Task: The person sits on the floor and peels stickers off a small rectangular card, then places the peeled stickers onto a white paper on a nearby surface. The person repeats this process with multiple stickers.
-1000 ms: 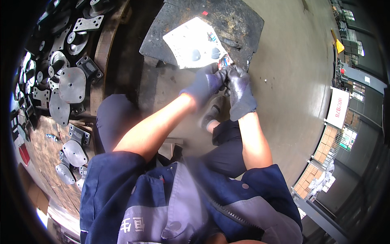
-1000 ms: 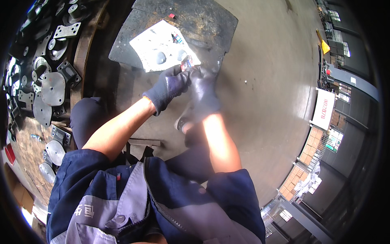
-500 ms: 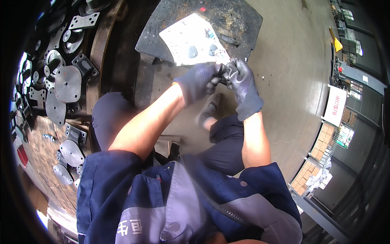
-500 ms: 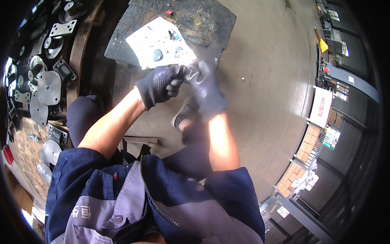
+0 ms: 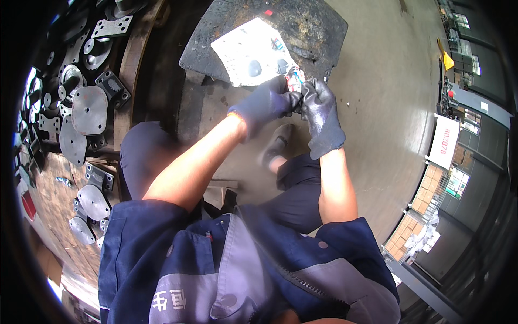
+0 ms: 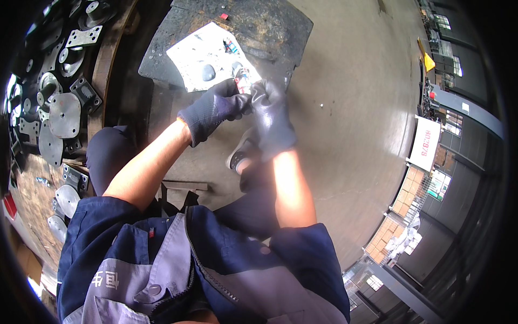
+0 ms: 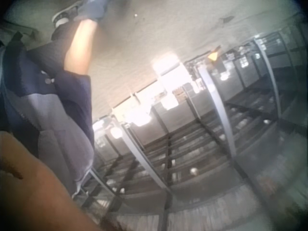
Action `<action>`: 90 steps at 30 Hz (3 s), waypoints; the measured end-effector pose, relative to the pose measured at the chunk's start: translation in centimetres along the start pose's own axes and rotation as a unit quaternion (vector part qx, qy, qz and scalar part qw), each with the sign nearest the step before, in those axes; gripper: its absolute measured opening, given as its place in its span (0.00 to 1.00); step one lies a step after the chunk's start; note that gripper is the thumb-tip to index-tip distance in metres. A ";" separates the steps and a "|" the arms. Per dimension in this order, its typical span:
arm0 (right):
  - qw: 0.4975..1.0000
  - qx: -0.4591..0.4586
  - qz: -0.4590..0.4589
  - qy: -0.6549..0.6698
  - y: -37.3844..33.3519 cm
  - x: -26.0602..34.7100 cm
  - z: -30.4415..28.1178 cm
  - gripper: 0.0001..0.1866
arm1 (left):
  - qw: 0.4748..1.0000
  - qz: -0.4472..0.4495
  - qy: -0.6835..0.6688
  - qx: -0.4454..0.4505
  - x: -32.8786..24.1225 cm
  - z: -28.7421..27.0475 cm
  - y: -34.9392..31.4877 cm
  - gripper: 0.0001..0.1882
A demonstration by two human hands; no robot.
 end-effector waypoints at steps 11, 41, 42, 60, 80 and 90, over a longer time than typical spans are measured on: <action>0.999 0.008 0.035 0.022 -0.2 0.9 0.7 0.08 | 0.997 -0.021 -0.074 -0.030 -0.9 0.6 -0.9 0.09; 0.992 0.123 -0.029 0.026 2.9 0.5 -1.1 0.04 | 0.991 0.069 -0.049 0.104 0.3 -1.5 1.4 0.18; 0.991 0.127 -0.018 0.038 3.0 0.6 -1.1 0.04 | 0.989 0.016 -0.092 0.114 0.5 -1.5 1.4 0.18; 0.987 0.097 0.021 0.129 0.7 2.4 -0.2 0.08 | 0.997 0.006 0.046 0.054 -3.0 -0.6 -0.1 0.11; 0.999 0.031 -0.037 0.000 1.3 0.9 0.5 0.07 | 0.999 -0.037 0.024 0.005 -1.2 -0.6 1.0 0.19; 0.999 0.040 -0.020 -0.017 0.4 0.8 1.4 0.08 | 0.986 0.146 0.081 0.019 1.6 -1.4 0.8 0.17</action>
Point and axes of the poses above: each hand's wrist, its own y-axis towards the middle knuckle, its own z-axis out of the palm, x = y × z, the point moved 1 cm from there along y, towards the middle knuckle, and after that the axes turned 15 degrees about -x, right-handed, at the moved point
